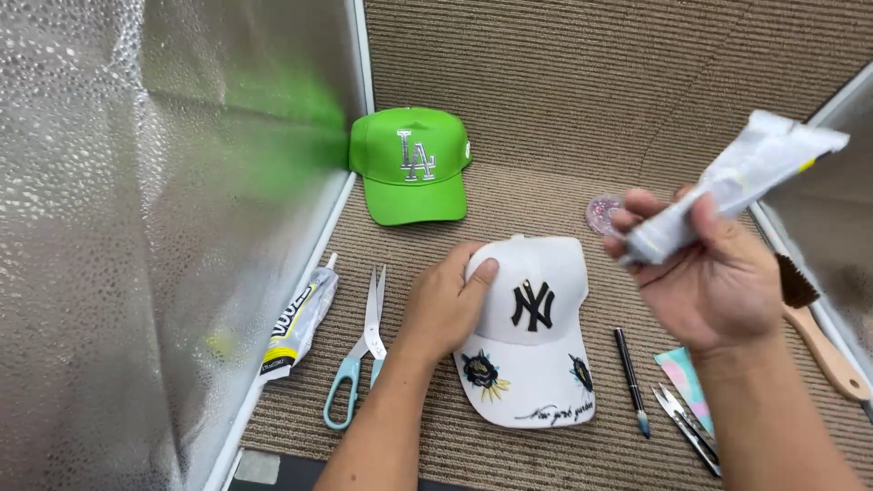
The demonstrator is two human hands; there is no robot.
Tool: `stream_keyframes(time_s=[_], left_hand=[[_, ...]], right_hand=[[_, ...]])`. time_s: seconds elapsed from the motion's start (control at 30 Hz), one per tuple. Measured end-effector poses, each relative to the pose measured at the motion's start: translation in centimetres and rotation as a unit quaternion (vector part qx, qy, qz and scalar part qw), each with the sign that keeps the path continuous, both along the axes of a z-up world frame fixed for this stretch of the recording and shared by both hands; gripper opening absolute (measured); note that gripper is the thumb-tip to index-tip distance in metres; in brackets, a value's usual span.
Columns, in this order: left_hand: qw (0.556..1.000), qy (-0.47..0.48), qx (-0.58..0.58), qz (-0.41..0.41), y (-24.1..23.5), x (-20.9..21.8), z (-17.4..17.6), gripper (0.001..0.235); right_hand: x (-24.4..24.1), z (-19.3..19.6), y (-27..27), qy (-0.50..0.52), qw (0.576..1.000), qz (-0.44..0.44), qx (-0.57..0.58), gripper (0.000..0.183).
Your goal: The person applies adhesive to the logo on a white baseball cap using a tube and a brush, then places small rhinestones onto the adhesive. The person repeats this process, applying more adhesive and adding more rhinestones to the cap's logo.
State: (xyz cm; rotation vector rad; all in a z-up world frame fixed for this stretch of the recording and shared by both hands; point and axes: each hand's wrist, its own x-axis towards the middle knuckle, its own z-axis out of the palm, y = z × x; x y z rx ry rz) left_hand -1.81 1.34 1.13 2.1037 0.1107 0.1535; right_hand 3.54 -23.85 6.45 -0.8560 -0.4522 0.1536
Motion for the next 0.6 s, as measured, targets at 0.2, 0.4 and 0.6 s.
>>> stream_keyframes(time_s=[0.2, 0.4, 0.6], left_hand=[[0.995, 0.081, -0.047, -0.015, 0.7, -0.4, 1.4, 0.034], [0.991, 0.124, -0.029, -0.030, 0.9, -1.2, 3.4, 0.029], [0.988, 0.150, -0.034, -0.031, 0.6, -1.9, 4.8, 0.032]], right_hand=[[-0.9, -2.1, 3.3, 0.070, 0.992, 0.064, 0.086, 0.016], [-2.5, -3.1, 4.0, 0.042, 0.984, 0.095, 0.143, 0.031], [-4.8, -0.7, 6.0, 0.064, 0.992, 0.036, 0.099, 0.051]])
